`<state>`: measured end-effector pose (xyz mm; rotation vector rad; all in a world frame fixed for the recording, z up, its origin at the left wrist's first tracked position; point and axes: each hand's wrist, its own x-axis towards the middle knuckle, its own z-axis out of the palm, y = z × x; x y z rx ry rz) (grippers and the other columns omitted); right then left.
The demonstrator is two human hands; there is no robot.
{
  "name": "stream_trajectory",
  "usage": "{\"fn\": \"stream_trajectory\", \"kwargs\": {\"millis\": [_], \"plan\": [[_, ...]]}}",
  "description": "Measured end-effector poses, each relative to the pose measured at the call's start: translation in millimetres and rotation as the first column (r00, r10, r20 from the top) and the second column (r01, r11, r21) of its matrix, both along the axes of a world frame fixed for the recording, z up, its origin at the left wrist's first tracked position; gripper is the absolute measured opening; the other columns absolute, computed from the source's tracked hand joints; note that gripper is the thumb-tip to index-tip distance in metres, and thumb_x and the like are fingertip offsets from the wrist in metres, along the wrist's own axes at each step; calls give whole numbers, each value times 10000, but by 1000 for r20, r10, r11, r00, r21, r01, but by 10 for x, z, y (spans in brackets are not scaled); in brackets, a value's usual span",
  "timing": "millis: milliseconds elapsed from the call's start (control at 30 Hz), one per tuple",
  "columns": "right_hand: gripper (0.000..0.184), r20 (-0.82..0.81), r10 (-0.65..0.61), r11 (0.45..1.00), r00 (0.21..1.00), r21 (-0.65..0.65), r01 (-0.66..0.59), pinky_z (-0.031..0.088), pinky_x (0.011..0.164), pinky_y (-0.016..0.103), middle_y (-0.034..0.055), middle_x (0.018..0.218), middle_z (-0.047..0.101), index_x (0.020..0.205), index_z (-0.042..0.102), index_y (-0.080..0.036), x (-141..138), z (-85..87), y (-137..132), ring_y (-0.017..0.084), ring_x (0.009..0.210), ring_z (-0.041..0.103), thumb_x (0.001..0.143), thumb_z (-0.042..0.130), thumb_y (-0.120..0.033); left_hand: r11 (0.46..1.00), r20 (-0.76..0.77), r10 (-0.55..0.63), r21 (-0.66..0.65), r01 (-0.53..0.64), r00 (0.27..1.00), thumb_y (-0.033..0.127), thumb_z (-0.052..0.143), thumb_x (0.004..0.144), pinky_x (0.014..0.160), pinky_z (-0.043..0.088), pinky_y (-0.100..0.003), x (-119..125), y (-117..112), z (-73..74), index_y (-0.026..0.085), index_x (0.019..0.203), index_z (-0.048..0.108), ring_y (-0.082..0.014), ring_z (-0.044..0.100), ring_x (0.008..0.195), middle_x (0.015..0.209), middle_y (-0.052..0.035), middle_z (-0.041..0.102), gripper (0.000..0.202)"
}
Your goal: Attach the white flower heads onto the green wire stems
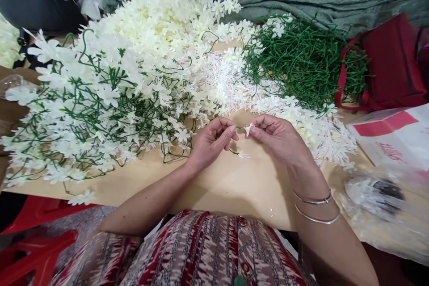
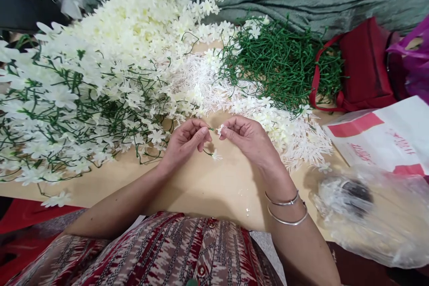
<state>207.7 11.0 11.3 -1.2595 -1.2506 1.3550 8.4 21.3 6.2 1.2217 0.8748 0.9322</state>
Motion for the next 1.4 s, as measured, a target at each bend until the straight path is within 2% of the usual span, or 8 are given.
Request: {"fn": "stream_trajectory", "kwargs": {"millis": [300,500,733,900,1300,1400], "plan": [[300,-32,28,999,999,-37,-29,561,712,318,14,763,744,810,734,-240,-40,-22,-22,165,721,685,796,836,-522,998,-23,-22,60,24,999,519,693,958,537,493,-172,18,-30,-52,176,968,661,-57,579,574,799,-8,718,345],[291,1,-10,1000,1000,-7,10,525,655,295,5,725,730,771,722,-239,26,18,-14,146,666,645,796,841,-504,1000,27,8,-4,-8,1000,522,717,935,528,495,-171,6,-5,-20,178,951,643,-47,544,534,770,7,707,352],[305,-18,30,1000,999,-7,-30,537,652,291,-3,726,724,783,734,-241,-19,13,-13,138,660,637,778,844,-526,998,-1,-33,56,33,999,485,707,948,535,496,-171,16,-25,-27,172,945,671,-55,571,572,789,-12,717,315],[321,-42,35,999,998,-33,-36,539,674,300,1,731,727,788,742,-240,11,18,-14,144,679,645,763,858,-538,1000,-11,-11,-1,11,1000,533,712,927,493,491,-176,10,-24,-22,180,971,676,-54,544,529,785,-7,726,358],[258,-43,30,999,999,-41,-32,530,650,290,-4,726,719,784,750,-240,-15,30,-24,135,662,624,762,869,-468,1000,-20,-19,22,20,1000,550,727,914,500,529,-172,12,-30,-27,179,987,706,-83,635,603,818,-26,748,379],[263,-25,29,999,999,-35,-30,553,664,301,3,740,728,790,741,-240,-39,23,-36,144,678,649,773,863,-473,1000,-30,-8,25,9,1000,535,730,919,503,529,-172,13,-36,-34,172,955,701,-63,614,546,829,-26,759,366]]}}
